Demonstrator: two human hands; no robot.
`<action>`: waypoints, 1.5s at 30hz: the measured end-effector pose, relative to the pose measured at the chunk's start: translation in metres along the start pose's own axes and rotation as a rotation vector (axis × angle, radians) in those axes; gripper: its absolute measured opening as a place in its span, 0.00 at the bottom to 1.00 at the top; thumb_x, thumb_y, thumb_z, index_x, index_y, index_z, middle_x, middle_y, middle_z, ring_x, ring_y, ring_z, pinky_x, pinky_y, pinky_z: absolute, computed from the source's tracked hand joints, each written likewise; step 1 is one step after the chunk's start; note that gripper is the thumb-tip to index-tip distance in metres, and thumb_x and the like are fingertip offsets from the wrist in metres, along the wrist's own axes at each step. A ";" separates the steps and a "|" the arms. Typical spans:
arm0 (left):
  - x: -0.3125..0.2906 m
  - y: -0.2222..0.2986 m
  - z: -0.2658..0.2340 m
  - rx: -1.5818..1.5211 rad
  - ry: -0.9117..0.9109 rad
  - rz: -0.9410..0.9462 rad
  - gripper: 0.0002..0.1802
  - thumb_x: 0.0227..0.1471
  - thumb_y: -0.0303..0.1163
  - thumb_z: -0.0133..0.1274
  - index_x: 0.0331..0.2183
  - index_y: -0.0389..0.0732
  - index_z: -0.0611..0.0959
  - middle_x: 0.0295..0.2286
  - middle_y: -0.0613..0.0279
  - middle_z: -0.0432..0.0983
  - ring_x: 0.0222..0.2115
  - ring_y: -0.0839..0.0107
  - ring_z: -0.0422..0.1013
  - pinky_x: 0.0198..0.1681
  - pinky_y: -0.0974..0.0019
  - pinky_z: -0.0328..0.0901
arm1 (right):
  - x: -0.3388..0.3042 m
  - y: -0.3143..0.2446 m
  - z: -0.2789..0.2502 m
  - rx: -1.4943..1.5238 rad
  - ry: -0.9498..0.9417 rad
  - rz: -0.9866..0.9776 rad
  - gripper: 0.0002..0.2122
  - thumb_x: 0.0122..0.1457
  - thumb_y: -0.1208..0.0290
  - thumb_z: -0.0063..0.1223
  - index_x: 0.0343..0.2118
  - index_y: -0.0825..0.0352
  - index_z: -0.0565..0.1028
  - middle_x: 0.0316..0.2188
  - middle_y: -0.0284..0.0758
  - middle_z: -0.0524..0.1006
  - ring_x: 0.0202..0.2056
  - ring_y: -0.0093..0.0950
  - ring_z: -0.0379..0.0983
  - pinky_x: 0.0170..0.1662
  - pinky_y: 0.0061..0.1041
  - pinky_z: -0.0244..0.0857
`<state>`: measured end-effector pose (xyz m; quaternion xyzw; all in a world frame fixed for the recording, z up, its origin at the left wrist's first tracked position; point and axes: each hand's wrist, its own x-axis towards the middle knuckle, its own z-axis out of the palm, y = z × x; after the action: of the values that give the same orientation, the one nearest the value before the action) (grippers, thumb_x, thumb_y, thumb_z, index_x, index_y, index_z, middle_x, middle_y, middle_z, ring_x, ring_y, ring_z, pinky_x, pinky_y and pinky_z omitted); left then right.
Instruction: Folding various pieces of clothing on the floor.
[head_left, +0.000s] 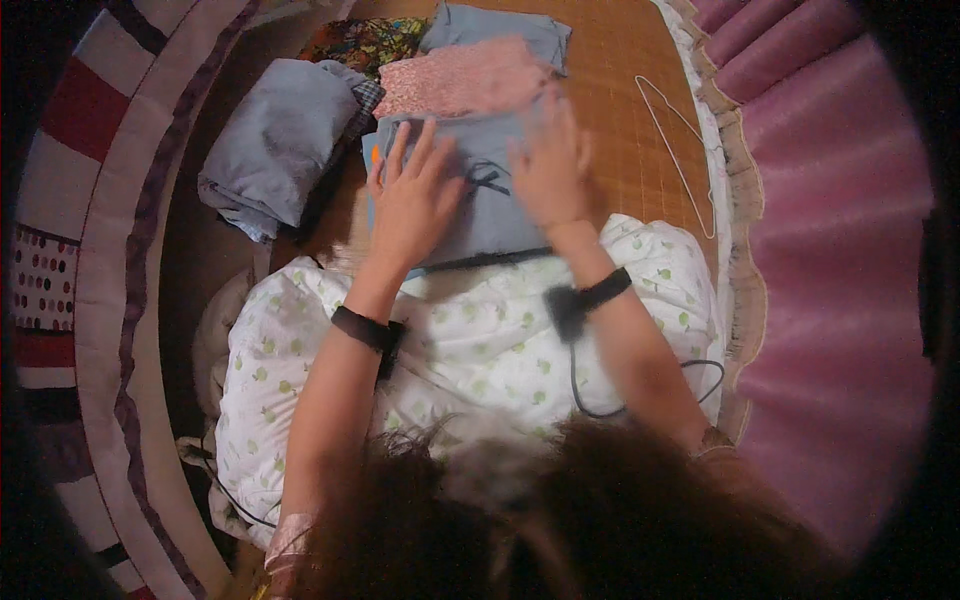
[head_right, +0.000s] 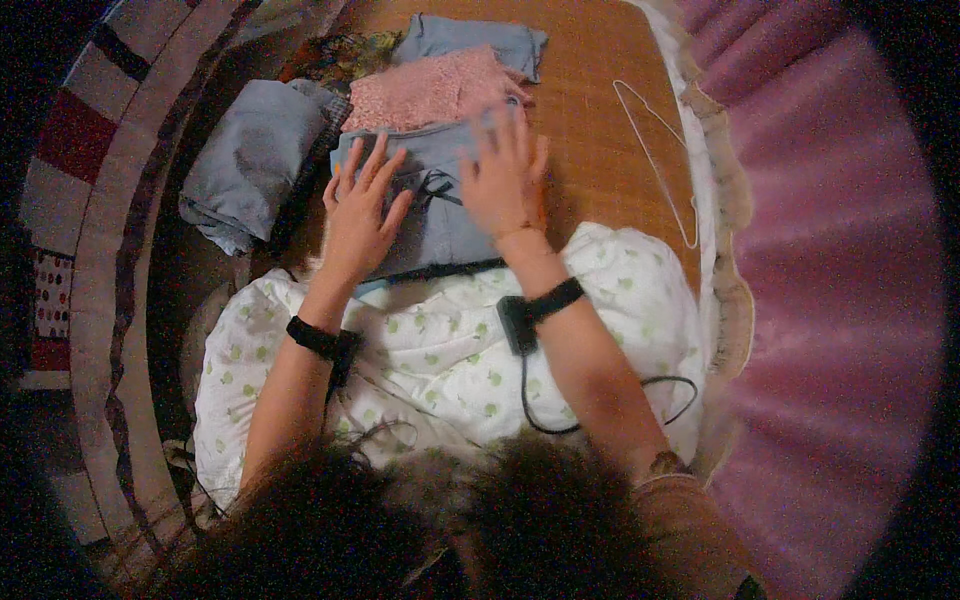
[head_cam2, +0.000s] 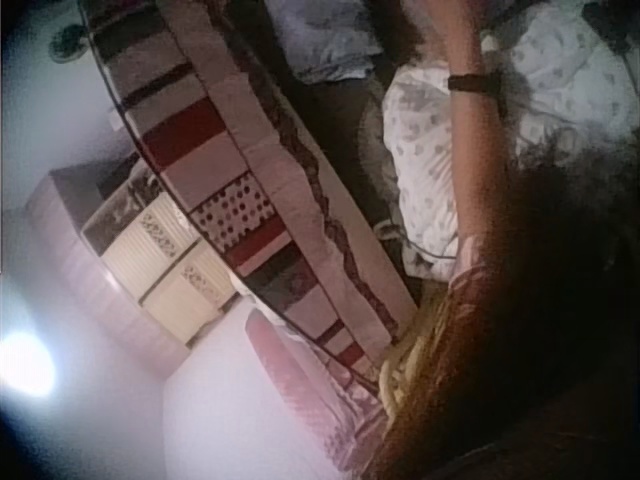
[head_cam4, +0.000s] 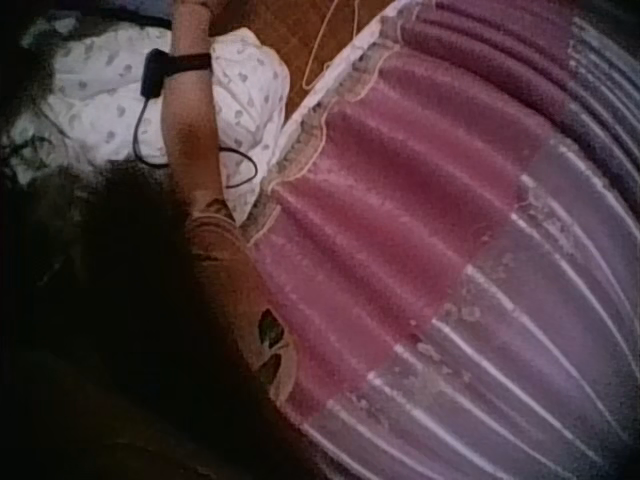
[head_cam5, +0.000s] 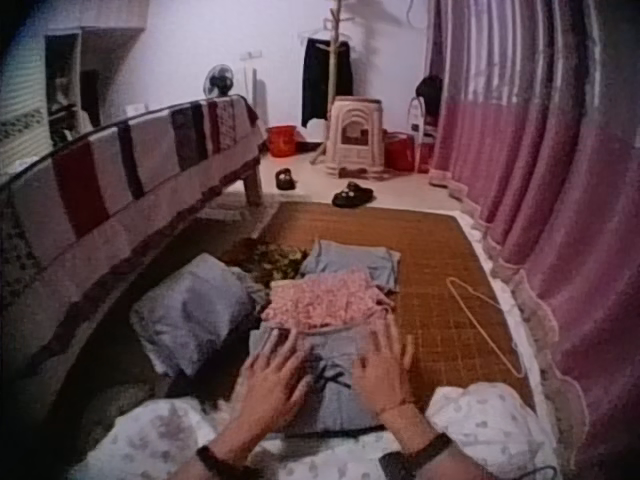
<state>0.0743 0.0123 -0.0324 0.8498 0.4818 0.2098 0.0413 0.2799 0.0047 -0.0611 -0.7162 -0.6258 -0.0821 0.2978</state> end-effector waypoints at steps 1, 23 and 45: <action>-0.001 0.001 -0.001 -0.011 -0.037 0.033 0.28 0.59 0.46 0.46 0.60 0.56 0.65 0.64 0.66 0.49 0.65 0.60 0.44 0.64 0.49 0.39 | -0.001 -0.007 -0.001 0.021 -0.076 -0.163 0.26 0.63 0.50 0.37 0.64 0.49 0.58 0.66 0.36 0.53 0.66 0.39 0.45 0.64 0.58 0.30; -0.031 -0.011 -0.012 -0.159 -0.109 -0.559 0.40 0.47 0.53 0.58 0.47 0.26 0.68 0.48 0.37 0.66 0.49 0.48 0.66 0.50 0.54 0.62 | -0.014 0.010 -0.056 0.091 -0.349 0.648 0.28 0.58 0.52 0.49 0.53 0.71 0.67 0.54 0.53 0.64 0.51 0.49 0.66 0.54 0.42 0.60; -0.044 0.014 0.015 -0.166 -0.253 0.174 0.53 0.42 0.44 0.63 0.64 0.42 0.53 0.65 0.57 0.43 0.65 0.58 0.43 0.64 0.48 0.41 | -0.054 -0.025 -0.044 0.040 -0.607 -0.298 0.40 0.50 0.60 0.62 0.65 0.49 0.53 0.68 0.34 0.45 0.68 0.38 0.36 0.65 0.54 0.34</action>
<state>0.0712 -0.0300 -0.0560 0.9015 0.3785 0.1431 0.1531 0.2563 -0.0630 -0.0435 -0.6025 -0.7853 0.1043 0.0966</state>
